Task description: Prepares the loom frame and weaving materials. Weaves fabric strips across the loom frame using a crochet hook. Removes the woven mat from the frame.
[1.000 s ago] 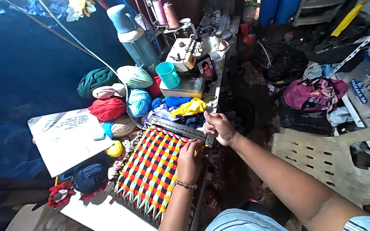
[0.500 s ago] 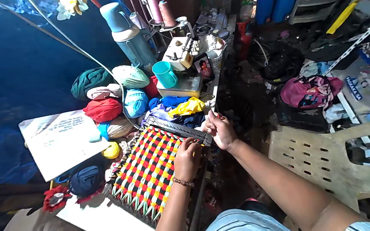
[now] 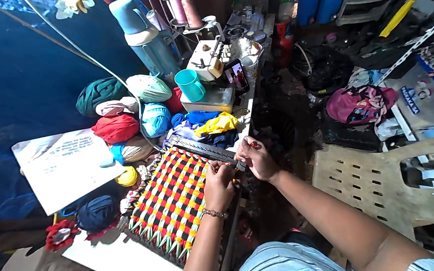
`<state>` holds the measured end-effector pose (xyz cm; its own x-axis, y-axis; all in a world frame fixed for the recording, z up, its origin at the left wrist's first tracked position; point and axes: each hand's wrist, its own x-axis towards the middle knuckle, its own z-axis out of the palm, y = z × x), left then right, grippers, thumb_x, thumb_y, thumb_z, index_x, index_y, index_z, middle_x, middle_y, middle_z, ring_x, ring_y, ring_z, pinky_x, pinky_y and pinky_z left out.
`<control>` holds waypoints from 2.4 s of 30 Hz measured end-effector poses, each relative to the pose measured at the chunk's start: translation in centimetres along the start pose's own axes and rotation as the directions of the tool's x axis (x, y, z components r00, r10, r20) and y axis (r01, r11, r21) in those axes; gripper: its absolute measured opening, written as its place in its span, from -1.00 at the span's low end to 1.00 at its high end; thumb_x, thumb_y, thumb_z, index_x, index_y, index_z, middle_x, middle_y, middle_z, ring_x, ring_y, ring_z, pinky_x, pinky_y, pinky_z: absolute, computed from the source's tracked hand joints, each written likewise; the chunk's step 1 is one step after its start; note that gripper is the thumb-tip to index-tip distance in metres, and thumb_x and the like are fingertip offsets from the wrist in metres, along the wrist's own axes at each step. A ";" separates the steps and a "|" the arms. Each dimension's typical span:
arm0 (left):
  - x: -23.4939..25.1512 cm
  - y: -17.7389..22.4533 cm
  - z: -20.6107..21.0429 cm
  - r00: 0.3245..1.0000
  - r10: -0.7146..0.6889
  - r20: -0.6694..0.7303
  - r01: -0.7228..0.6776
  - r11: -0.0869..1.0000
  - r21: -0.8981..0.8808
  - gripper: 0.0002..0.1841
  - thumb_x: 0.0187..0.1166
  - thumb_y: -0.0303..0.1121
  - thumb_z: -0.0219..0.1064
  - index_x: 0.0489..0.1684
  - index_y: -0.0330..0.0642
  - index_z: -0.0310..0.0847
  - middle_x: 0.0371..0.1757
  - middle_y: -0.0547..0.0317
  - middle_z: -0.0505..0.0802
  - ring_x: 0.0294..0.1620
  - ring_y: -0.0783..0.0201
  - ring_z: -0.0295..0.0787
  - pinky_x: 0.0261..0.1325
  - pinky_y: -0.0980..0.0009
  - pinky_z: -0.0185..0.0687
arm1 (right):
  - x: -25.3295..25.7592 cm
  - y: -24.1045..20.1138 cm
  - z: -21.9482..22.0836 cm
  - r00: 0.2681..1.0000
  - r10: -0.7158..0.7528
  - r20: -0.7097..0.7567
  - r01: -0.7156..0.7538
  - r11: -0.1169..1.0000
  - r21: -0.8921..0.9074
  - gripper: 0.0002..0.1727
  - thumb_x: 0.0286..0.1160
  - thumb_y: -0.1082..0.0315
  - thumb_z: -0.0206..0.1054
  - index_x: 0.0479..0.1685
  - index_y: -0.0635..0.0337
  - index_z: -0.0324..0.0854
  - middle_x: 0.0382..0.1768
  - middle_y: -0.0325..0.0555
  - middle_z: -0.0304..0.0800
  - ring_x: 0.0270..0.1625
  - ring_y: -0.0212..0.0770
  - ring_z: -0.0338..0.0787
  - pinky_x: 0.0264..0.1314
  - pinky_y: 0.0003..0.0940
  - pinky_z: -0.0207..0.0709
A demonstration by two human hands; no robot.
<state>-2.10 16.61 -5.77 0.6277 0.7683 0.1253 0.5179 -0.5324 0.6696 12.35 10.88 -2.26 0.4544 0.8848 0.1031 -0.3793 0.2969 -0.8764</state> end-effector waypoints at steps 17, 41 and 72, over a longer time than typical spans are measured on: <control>1.0 0.0 -0.9 0.999 0.035 0.039 -0.037 0.998 0.044 -0.76 0.58 -0.39 0.40 0.12 -0.05 0.89 0.12 -0.19 0.86 0.11 -0.14 0.84 0.16 -0.10 0.72 | 7.1 -3.9 3.7 0.842 0.531 -0.090 -0.539 0.825 -0.169 -0.69 0.87 0.11 0.08 -0.26 0.08 0.34 -0.73 -0.42 0.16 -0.75 -0.49 0.24 -0.57 -0.59 0.35; 1.1 -1.5 -0.1 0.955 0.285 -0.083 -0.274 0.954 0.123 -0.87 0.39 -0.50 0.41 -0.25 -0.38 0.83 -0.28 -0.09 0.93 -0.27 0.01 0.94 -0.12 0.05 0.86 | 6.5 -1.6 3.8 0.950 0.310 -0.050 -0.240 0.615 -0.751 -0.52 0.86 0.30 0.04 0.61 0.38 0.22 0.13 0.40 0.71 0.25 0.26 0.74 0.35 0.20 0.53; 0.5 -3.5 0.3 0.953 0.294 -0.070 -0.299 0.951 -0.082 -0.88 0.47 -0.48 0.42 -0.33 -0.21 0.92 -0.03 0.05 0.97 0.09 0.20 0.93 0.22 0.28 0.80 | -2.2 1.7 -2.4 0.893 0.249 -0.374 0.050 0.773 0.633 -0.18 0.81 -0.29 -0.27 -0.99 -0.14 0.19 -0.94 -0.42 0.24 -0.82 -0.39 0.38 -0.53 -0.39 0.48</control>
<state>-3.43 18.69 -8.26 0.7097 0.6009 0.3677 0.2566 -0.7066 0.6594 12.61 8.57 -5.12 0.6131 0.7299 -0.3022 -0.7805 0.5005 -0.3745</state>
